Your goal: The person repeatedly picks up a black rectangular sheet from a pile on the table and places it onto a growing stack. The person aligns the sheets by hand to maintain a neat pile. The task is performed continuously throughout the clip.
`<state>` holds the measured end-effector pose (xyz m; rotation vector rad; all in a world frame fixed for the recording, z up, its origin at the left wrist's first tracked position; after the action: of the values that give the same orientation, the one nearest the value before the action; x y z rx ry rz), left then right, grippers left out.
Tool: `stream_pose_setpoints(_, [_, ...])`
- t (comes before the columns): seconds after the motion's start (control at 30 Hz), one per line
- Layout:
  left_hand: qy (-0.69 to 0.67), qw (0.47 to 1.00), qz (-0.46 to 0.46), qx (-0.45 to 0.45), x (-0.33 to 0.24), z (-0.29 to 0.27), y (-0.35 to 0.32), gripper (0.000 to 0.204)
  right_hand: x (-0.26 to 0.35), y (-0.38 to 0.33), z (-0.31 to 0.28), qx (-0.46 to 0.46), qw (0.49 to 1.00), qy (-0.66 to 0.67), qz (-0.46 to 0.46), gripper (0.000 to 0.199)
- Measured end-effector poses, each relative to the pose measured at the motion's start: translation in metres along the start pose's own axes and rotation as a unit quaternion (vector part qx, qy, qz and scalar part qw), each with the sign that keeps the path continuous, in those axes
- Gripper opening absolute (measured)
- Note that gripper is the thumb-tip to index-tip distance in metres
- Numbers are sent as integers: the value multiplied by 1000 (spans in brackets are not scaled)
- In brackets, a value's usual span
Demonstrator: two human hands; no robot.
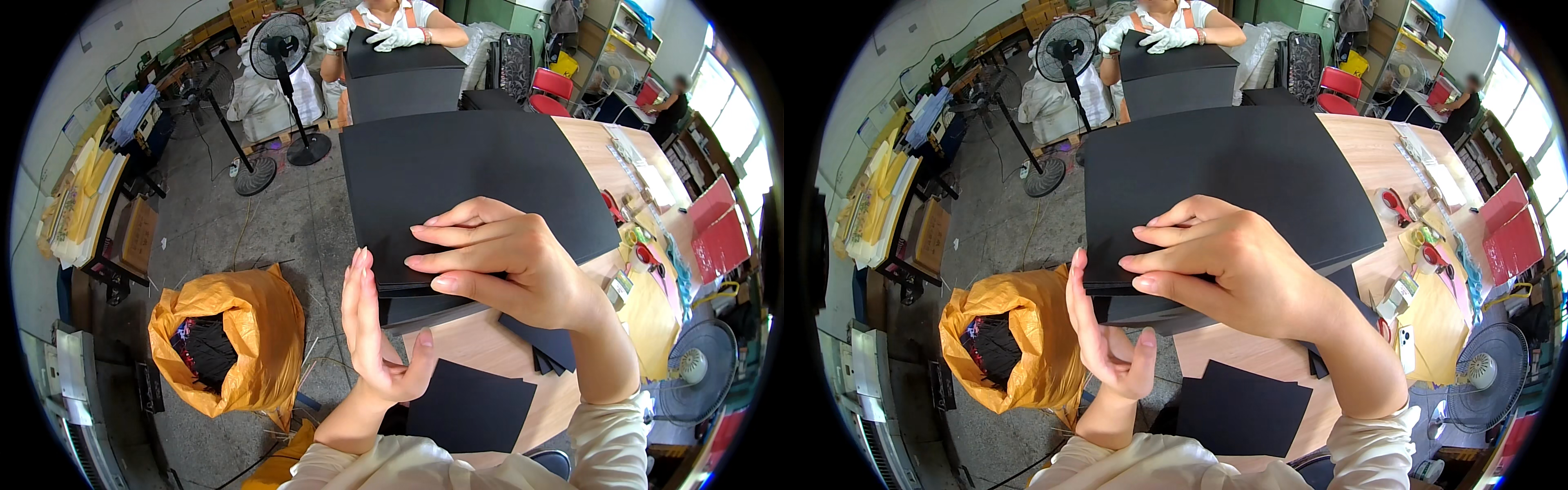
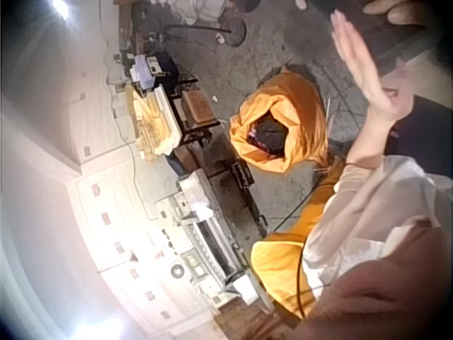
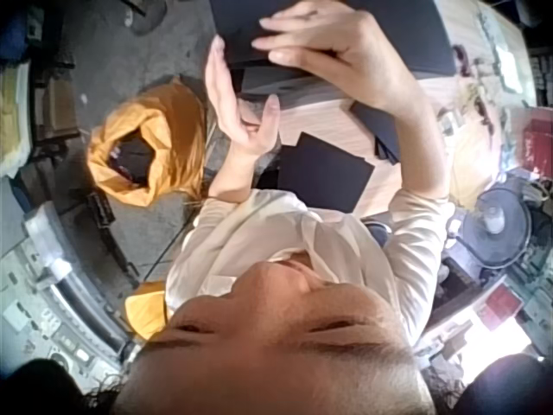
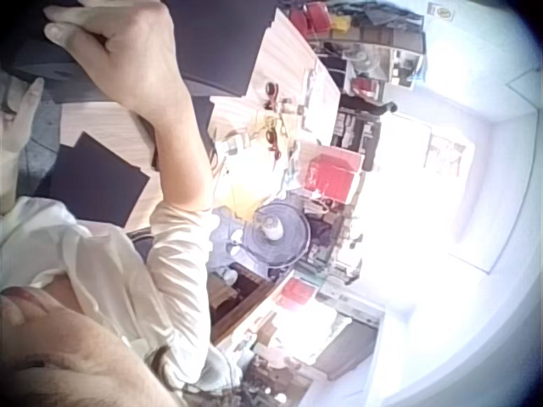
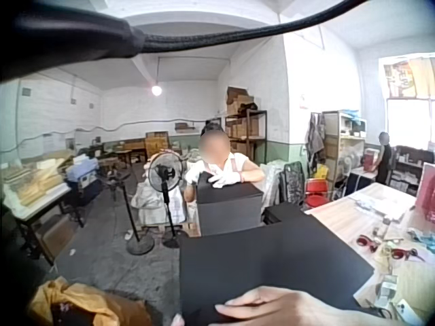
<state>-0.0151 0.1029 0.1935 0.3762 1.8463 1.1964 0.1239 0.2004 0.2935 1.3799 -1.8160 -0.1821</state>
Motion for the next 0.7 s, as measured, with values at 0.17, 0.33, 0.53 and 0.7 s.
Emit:
stream_pose_setpoints(0.17, [0,1000,-2,1,0,0,0,81,1,0,0,0,1000,-3,0,21])
stream_pose_setpoints(0.33, [-3,1000,-2,-8,0,0,-1,80,1,1,0,2,1000,-4,2,21])
stream_pose_setpoints(0.53, [-16,999,-5,-30,0,1,0,79,1,2,-1,3,1000,2,2,21])
stream_pose_setpoints(0.7, [-18,999,-6,-33,1,2,-1,79,0,1,-1,0,1000,3,1,21])
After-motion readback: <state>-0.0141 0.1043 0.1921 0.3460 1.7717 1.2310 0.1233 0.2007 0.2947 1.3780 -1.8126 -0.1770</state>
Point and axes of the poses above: each hand's wrist, its own y-axis towards the middle knuckle, its own z-axis out of the palm, x = y × z, the point moved 3 cm from there along y, towards the middle knuckle, and after that the axes turned 1 degree about -x, right-handed, at the moved point
